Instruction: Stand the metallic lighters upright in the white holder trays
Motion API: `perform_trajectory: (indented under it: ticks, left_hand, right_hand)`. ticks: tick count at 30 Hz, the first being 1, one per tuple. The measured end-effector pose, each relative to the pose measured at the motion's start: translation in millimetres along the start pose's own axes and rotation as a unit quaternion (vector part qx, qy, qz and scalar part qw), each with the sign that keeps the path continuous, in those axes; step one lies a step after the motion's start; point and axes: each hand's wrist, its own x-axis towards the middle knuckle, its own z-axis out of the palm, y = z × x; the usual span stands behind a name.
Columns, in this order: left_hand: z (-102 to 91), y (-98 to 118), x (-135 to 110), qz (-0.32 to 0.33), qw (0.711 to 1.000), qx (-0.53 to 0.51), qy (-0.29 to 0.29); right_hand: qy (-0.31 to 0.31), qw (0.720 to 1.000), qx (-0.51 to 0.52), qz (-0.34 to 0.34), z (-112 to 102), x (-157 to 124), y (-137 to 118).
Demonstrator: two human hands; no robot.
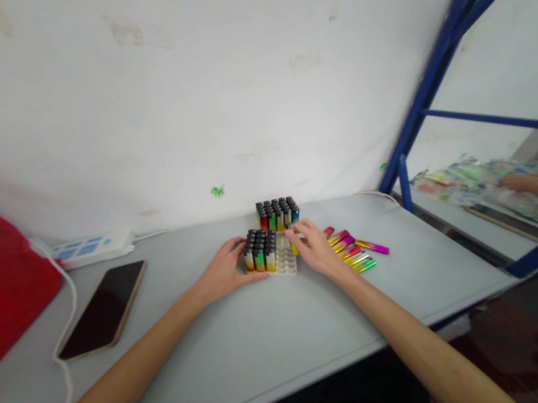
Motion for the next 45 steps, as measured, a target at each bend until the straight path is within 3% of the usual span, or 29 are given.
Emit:
perform_trajectory:
  ticks: [4, 9, 19, 23, 26, 29, 31, 33, 36, 41, 45]
  left_hand:
    - [-1.7, 2.5, 0.0, 0.000, 1.000, 0.001, -0.005]
    - [-2.6, 4.2, -0.5, 0.007, 1.000, 0.006, -0.010]
    - [-1.2, 1.1, -0.5, 0.006, 1.000, 0.005, -0.009]
    - [-1.7, -1.5, -0.3, 0.008, 1.000, 0.007, -0.010]
    - [-2.9, -2.6, 0.4, 0.008, 1.000, 0.013, -0.016]
    - [-3.9, -2.8, 1.2, 0.005, 1.000, 0.015, -0.023]
    - [-3.9, -3.4, 1.4, 0.001, 1.000, 0.017, -0.026]
    - [-2.9, -4.9, 1.3, -0.001, 1.000, 0.020, -0.023]
    - [-0.3, -8.6, 0.8, 0.006, 1.000, 0.023, -0.010]
    - [2.1, -10.2, 0.6, 0.013, 1.000, 0.025, -0.003]
    - [0.8, -6.3, 1.2, 0.014, 0.999, 0.030, -0.010]
  right_hand:
    - [-0.042, 0.997, -0.054, 0.017, -1.2, -0.7, -3.1]
    - [-0.037, 0.997, -0.068, 0.007, 1.0, 0.8, 2.5]
    - [-0.149, 0.968, -0.199, -0.047, 5.0, 8.7, 8.0]
    - [-0.160, 0.971, -0.170, -0.051, -8.4, 6.3, 10.0]
    - [-0.097, 0.972, -0.212, 0.038, -32.4, 6.2, 15.6]
    - [-0.034, 0.926, -0.329, 0.184, -51.6, 6.7, 20.5]
    - [-0.037, 0.894, -0.377, 0.238, -55.2, 6.8, 21.5]
    - [-0.054, 0.881, -0.395, 0.253, -52.1, 7.4, 21.0]
    - [-0.061, 0.894, -0.369, 0.247, -42.3, 10.9, 21.5]
    - [0.005, 0.963, -0.153, 0.221, -32.4, 21.6, 30.4]
    - [0.028, 0.976, -0.075, 0.202, -29.5, 27.2, 33.4]
